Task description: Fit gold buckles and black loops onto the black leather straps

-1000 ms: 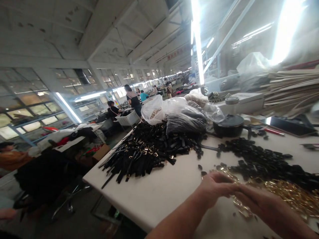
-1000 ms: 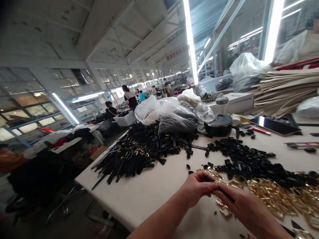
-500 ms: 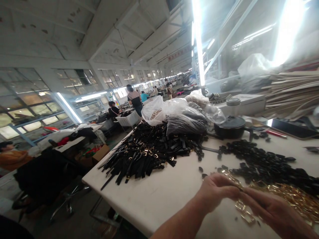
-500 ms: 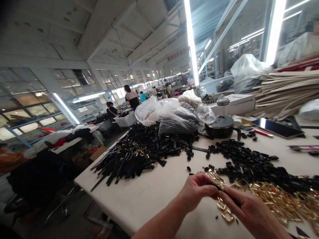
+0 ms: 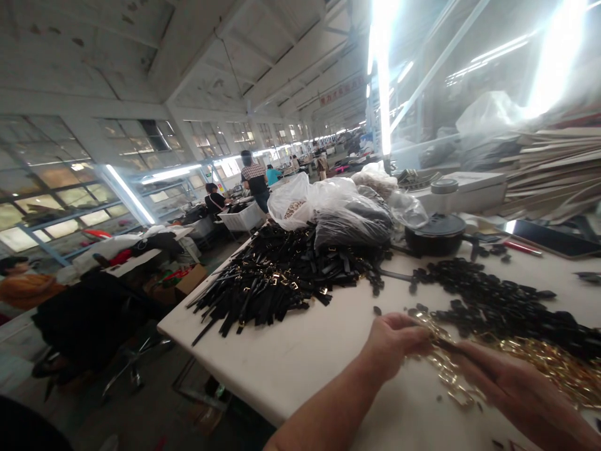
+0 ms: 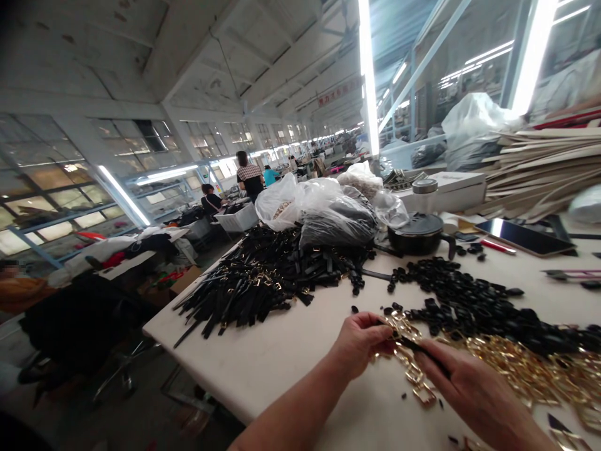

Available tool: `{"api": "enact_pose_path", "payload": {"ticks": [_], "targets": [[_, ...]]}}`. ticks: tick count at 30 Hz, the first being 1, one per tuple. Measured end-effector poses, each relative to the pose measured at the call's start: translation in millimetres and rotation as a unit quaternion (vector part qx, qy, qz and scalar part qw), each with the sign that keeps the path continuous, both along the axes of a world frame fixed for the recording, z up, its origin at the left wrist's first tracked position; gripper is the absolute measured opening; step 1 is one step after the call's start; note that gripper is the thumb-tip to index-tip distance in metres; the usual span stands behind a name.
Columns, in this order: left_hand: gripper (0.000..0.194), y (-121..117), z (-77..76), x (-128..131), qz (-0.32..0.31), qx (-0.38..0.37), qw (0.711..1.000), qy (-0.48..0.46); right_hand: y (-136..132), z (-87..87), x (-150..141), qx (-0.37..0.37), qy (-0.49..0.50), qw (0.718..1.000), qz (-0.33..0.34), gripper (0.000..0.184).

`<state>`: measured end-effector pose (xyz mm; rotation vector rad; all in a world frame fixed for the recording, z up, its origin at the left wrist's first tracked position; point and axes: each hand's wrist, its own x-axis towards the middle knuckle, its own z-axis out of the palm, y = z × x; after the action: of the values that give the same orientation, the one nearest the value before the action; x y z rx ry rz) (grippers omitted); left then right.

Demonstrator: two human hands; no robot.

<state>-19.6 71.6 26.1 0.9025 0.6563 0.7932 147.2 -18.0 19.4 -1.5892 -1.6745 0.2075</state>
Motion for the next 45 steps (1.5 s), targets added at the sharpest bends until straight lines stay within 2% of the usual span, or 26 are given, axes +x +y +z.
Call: {"api": "enact_pose_path", "payload": {"ticks": [3,10,17,23,30,36,40,45], "targets": [[0.047,-4.4,-0.2,0.1,-0.023,-0.007,1.000,-0.012,-4.0,1.5,-4.0,-0.037,-0.022,0.998,0.049,0.032],[0.043,-9.7,-3.0,0.2,-0.030,-0.044,0.999,-0.007,-8.3,13.4,-16.5,-0.060,-0.070,0.995,0.036,0.031],[0.038,-10.2,-1.2,-1.8,-0.043,-0.036,0.998,-0.003,-12.0,19.4,-18.8,-0.074,-0.038,0.996,0.030,0.026],[0.035,-5.9,-2.9,-4.2,-0.048,-0.075,0.996,0.013,-13.9,27.0,-22.1,-0.111,-0.002,0.993,0.039,0.024],[0.033,-13.4,-5.2,0.0,-0.042,-0.082,0.996,0.013,-13.0,23.4,-23.4,-0.110,-0.011,0.994,0.023,0.025],[0.028,-14.0,-18.0,10.5,-0.063,-0.052,0.996,-0.029,-4.9,3.3,-19.3,-0.121,0.033,0.992,0.011,0.040],[0.026,-17.0,-12.3,10.4,-0.055,-0.067,0.995,-0.048,-4.7,0.0,-19.3,-0.094,0.069,0.993,0.021,0.045],[0.028,-14.4,-2.6,-1.1,-0.098,-0.057,0.993,-0.029,-8.6,5.9,-16.3,-0.079,0.080,0.992,0.064,0.045]]}}
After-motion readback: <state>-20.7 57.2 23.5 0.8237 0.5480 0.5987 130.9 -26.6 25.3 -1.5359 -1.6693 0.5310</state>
